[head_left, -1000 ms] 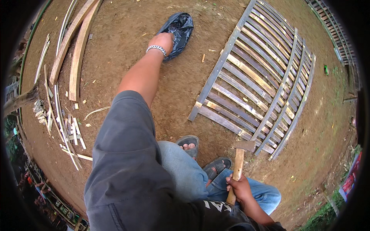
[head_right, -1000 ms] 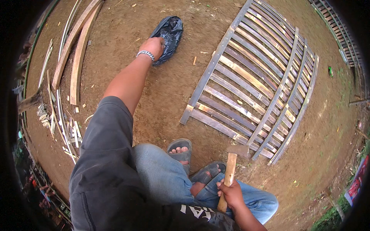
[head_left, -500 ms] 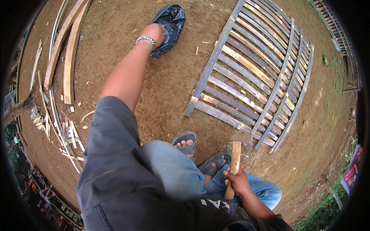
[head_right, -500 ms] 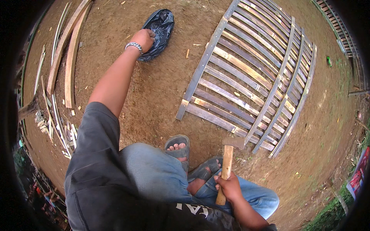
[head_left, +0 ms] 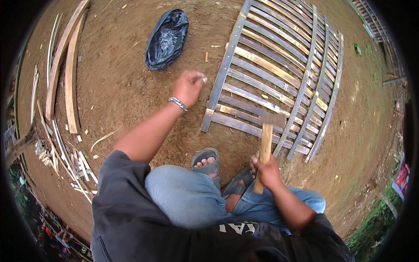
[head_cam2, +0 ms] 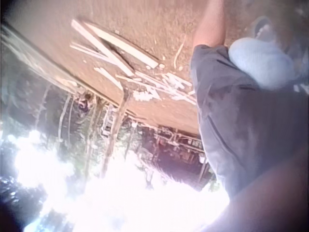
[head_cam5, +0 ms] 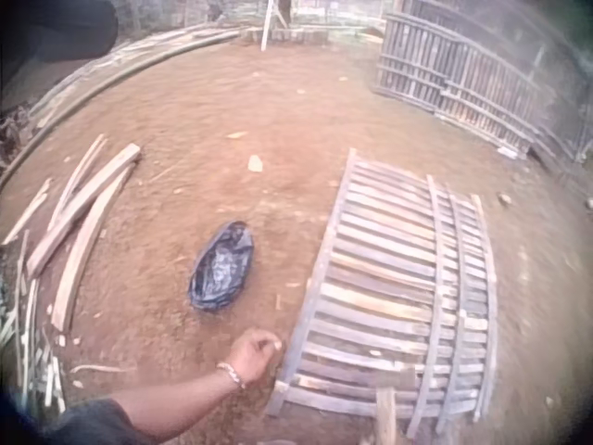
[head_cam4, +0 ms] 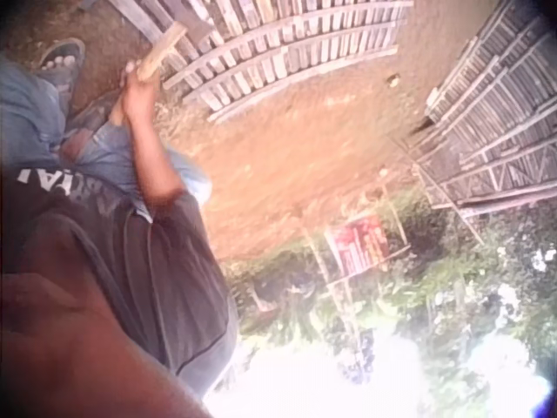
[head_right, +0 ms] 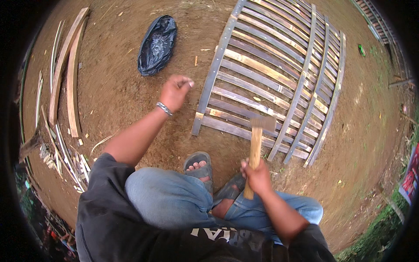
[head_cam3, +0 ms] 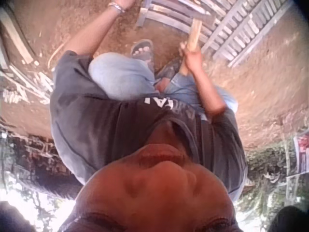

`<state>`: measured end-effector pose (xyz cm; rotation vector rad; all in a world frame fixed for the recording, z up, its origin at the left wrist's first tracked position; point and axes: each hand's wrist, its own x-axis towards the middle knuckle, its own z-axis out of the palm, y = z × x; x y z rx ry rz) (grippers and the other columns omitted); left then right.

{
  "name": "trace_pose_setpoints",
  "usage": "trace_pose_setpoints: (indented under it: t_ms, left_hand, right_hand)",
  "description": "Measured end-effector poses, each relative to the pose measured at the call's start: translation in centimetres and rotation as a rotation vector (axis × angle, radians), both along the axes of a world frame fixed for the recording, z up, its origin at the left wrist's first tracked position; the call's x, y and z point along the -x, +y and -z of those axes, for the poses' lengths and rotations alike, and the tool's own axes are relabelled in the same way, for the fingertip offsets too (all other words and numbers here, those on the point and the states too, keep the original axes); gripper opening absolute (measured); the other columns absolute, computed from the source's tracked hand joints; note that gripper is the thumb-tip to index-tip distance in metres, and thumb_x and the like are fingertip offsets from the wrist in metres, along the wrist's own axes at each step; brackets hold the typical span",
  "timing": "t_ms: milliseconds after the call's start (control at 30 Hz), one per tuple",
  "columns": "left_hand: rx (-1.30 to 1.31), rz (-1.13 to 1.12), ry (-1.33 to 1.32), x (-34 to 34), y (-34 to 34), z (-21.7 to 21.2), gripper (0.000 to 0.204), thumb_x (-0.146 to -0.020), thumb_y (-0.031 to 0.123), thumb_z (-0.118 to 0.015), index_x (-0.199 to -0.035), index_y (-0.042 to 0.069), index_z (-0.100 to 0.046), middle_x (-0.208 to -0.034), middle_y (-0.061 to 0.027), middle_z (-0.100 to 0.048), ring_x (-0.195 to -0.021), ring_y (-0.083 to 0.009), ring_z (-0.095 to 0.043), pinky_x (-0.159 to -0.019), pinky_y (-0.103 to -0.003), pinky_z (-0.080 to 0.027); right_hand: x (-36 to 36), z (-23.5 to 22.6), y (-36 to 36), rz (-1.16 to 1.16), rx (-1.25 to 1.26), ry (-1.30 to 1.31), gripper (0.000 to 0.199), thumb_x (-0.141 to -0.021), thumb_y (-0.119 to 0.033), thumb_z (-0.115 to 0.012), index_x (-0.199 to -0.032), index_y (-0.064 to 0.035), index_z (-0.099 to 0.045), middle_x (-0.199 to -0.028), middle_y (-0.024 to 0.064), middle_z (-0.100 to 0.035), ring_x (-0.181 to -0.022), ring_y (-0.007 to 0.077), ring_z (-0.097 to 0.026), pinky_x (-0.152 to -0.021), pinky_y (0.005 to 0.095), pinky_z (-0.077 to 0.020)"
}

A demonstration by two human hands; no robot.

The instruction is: The person hammers nails into a wooden pallet using a hammer. They repeatedly pick up nails from a black plastic bag and drive them into the wooden slats of the pallet.

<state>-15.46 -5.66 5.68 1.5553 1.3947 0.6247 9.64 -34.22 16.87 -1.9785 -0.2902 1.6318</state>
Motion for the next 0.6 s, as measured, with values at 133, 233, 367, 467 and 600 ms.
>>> trace_pose_setpoints:
  t_ms: [133,233,367,467,600]
  left_hand:
    - [0.097,0.141,0.187,-2.3,-2.8,2.6,0.023,-0.091,0.021,-0.073,-0.103,0.002,-0.072,-0.098,-0.0158,-0.074,-0.087,-0.0249,-0.071,-0.081,-0.036,-0.055]
    - [0.172,0.17,0.215,-4.2,-2.6,1.1,0.023,-0.092,0.023,-0.071,-0.103,0.002,-0.072,-0.095,-0.017,-0.075,-0.086,-0.027,-0.072,-0.08,-0.037,-0.055]
    - [0.16,0.081,0.172,-4.5,-2.9,1.4,0.02,-0.09,0.021,-0.07,-0.099,0.003,-0.072,-0.095,-0.0199,-0.073,-0.089,-0.037,-0.07,-0.083,-0.043,-0.055]
    - [0.13,0.068,0.16,-4.4,-3.2,2.1,0.021,-0.091,0.022,-0.07,-0.099,0.003,-0.072,-0.092,-0.0177,-0.073,-0.085,-0.0331,-0.07,-0.081,-0.041,-0.055]
    - [0.141,0.094,0.177,-4.0,-3.1,2.5,0.022,-0.092,0.024,-0.071,-0.1,0.003,-0.071,-0.088,-0.0142,-0.073,-0.079,-0.0253,-0.07,-0.076,-0.037,-0.054]
  right_hand:
    - [-0.5,4.1,5.6,0.01,-0.157,-0.075,0.024,-0.097,-0.013,-0.069,-0.113,-0.0013,-0.054,-0.088,0.007,-0.066,-0.073,0.0144,-0.064,-0.066,0.028,-0.0516]
    - [-0.1,4.4,8.6,0.139,-0.175,-0.058,0.025,-0.097,-0.011,-0.069,-0.114,-0.0009,-0.053,-0.093,0.0066,-0.067,-0.078,0.0146,-0.065,-0.068,0.0281,-0.0522]
    - [0.4,4.4,8.9,0.128,-0.2,-0.008,0.027,-0.097,-0.009,-0.069,-0.116,-0.0003,-0.053,-0.1,0.0065,-0.068,-0.082,0.0143,-0.066,-0.07,0.0291,-0.0533]
    - [0.6,4.3,7.1,0.077,-0.23,-0.009,0.026,-0.096,-0.009,-0.07,-0.114,-0.0003,-0.054,-0.102,0.0071,-0.069,-0.081,0.0139,-0.066,-0.071,0.0293,-0.054]
    - [0.3,4.6,4.5,0.031,-0.181,-0.04,0.023,-0.096,-0.008,-0.07,-0.111,-0.0005,-0.055,-0.102,0.007,-0.07,-0.082,0.014,-0.067,-0.071,0.0292,-0.0546]
